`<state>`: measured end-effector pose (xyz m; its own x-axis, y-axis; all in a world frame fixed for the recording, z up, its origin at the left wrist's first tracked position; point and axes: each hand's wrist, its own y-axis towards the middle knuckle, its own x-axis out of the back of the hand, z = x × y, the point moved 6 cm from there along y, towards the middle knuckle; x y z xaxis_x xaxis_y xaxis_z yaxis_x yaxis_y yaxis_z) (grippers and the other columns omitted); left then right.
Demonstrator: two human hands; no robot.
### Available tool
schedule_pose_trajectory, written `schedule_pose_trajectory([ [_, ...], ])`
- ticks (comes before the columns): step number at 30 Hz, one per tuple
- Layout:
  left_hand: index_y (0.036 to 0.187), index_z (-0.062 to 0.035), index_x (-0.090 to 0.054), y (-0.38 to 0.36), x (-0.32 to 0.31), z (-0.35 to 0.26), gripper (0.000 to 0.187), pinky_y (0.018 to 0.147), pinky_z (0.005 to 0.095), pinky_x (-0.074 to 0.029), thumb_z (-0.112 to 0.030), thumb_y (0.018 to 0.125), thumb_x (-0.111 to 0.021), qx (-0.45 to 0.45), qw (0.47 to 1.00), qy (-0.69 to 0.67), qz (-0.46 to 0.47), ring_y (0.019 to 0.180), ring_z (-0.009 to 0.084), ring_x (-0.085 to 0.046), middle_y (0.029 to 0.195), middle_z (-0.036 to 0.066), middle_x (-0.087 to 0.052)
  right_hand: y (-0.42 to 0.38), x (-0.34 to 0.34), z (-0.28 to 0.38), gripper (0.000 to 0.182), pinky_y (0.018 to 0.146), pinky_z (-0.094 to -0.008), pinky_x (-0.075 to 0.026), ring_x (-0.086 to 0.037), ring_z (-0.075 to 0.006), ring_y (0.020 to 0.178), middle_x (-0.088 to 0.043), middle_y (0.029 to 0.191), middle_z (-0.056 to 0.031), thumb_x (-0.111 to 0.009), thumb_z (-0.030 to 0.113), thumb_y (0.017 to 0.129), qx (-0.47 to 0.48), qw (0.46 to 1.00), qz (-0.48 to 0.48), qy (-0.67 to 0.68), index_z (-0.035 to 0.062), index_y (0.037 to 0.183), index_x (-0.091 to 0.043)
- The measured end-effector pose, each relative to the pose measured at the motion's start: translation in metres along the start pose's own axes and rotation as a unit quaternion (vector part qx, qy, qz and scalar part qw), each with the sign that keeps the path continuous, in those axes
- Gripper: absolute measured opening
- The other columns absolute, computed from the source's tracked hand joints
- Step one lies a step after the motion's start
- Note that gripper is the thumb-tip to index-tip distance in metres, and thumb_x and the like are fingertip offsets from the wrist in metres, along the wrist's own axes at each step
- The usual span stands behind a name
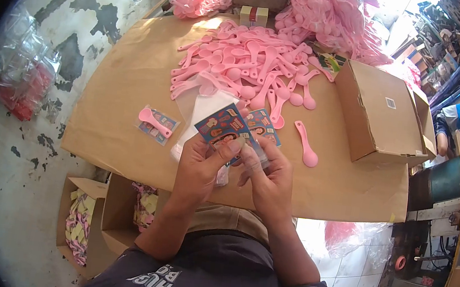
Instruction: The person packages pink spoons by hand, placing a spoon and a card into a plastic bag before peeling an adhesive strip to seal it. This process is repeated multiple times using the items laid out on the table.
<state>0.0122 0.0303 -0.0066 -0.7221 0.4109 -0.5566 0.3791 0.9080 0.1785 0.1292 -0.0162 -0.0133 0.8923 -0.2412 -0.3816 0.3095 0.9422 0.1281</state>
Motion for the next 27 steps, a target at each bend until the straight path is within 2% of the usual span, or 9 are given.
schedule_pose_trajectory([
  [4,0.149,-0.0022,-0.047,0.009,-0.007,-0.010,0.050,0.092,0.0298,-0.055,-0.002,0.101,-0.061,-0.017,1.000,-0.003,0.026,0.109,0.0156,-0.067,0.124,0.011,-0.068,-0.002,0.005,-0.007,0.017,0.051,-0.0203,-0.047,-0.061,-0.0053,0.067,-0.070,0.087,-0.0044,-0.067,0.013,0.100,-0.030,0.999,0.029,0.012,-0.0011,0.110,-0.067],
  [6,0.159,-0.0052,-0.031,0.014,-0.017,-0.022,0.062,0.105,0.0367,-0.052,0.001,0.102,-0.055,-0.039,0.989,-0.141,-0.004,0.122,0.0244,-0.064,0.136,0.018,-0.062,-0.005,0.005,-0.009,0.015,0.051,-0.0204,-0.046,-0.062,-0.0050,0.069,-0.070,0.088,-0.0044,-0.068,0.012,0.100,-0.036,0.998,0.047,0.007,-0.0005,0.108,-0.067],
  [7,0.162,-0.0079,-0.023,0.016,-0.015,-0.023,0.065,0.113,0.0443,-0.047,0.000,0.103,-0.051,-0.048,0.986,-0.157,0.038,0.133,0.0308,-0.057,0.143,0.024,-0.056,-0.007,0.005,-0.010,0.013,0.053,-0.0201,-0.046,-0.062,-0.0047,0.070,-0.070,0.087,-0.0037,-0.069,0.012,0.099,-0.052,0.998,0.026,-0.017,0.0010,0.104,-0.066],
  [13,0.161,-0.0126,-0.025,0.018,-0.006,-0.011,0.062,0.104,0.0484,-0.055,-0.007,0.105,-0.050,-0.060,0.959,-0.247,0.123,0.116,0.0278,-0.066,0.126,0.021,-0.063,-0.005,-0.008,-0.007,0.019,0.067,-0.0189,-0.046,-0.058,-0.0021,0.078,-0.066,0.091,-0.0005,-0.074,0.008,0.095,-0.025,0.998,0.026,-0.044,0.0075,0.091,-0.055],
  [17,0.157,-0.0071,-0.030,0.014,-0.002,-0.009,0.058,0.094,0.0439,-0.059,-0.014,0.105,-0.054,-0.039,0.974,-0.217,0.053,0.097,0.0205,-0.066,0.109,0.012,-0.064,-0.002,-0.014,-0.013,0.025,0.074,-0.0195,-0.046,-0.055,-0.0019,0.085,-0.061,0.097,0.0003,-0.074,0.004,0.094,-0.001,0.999,0.024,-0.029,0.0083,0.091,-0.049],
  [21,0.152,-0.0065,-0.035,0.015,0.005,-0.011,0.051,0.093,0.0433,-0.059,-0.017,0.106,-0.054,-0.051,0.969,-0.239,0.049,0.096,0.0191,-0.066,0.105,0.011,-0.062,0.000,-0.010,-0.017,0.022,0.083,-0.0232,-0.049,-0.059,-0.0054,0.094,-0.063,0.098,-0.0018,-0.074,0.005,0.094,0.045,0.996,0.053,-0.058,0.0065,0.097,-0.053],
  [24,0.148,-0.0045,-0.037,0.019,0.004,-0.019,0.047,0.088,0.0388,-0.058,-0.018,0.106,-0.055,-0.067,0.964,-0.254,0.035,0.094,0.0191,-0.066,0.106,0.012,-0.063,0.001,-0.016,-0.012,0.023,0.085,-0.0244,-0.049,-0.060,-0.0065,0.098,-0.064,0.101,-0.0018,-0.076,0.008,0.094,-0.049,0.997,0.058,-0.020,0.0064,0.100,-0.053],
  [26,0.145,-0.0026,-0.038,0.015,0.001,-0.014,0.044,0.086,0.0348,-0.056,-0.017,0.107,-0.054,-0.061,0.972,-0.222,0.046,0.095,0.0195,-0.065,0.107,0.013,-0.064,0.003,-0.014,-0.016,0.024,0.085,-0.0245,-0.049,-0.060,-0.0067,0.098,-0.064,0.102,-0.0016,-0.076,0.008,0.093,-0.053,0.997,0.059,-0.005,0.0066,0.102,-0.054],
  [27,0.145,-0.0020,-0.039,0.013,-0.003,-0.013,0.044,0.085,0.0376,-0.057,-0.016,0.106,-0.055,-0.057,0.977,-0.201,0.044,0.093,0.0194,-0.065,0.105,0.013,-0.063,0.004,-0.013,-0.018,0.025,0.085,-0.0247,-0.049,-0.060,-0.0070,0.099,-0.064,0.103,-0.0014,-0.077,0.009,0.093,-0.053,0.997,0.056,0.008,0.0069,0.104,-0.054],
])
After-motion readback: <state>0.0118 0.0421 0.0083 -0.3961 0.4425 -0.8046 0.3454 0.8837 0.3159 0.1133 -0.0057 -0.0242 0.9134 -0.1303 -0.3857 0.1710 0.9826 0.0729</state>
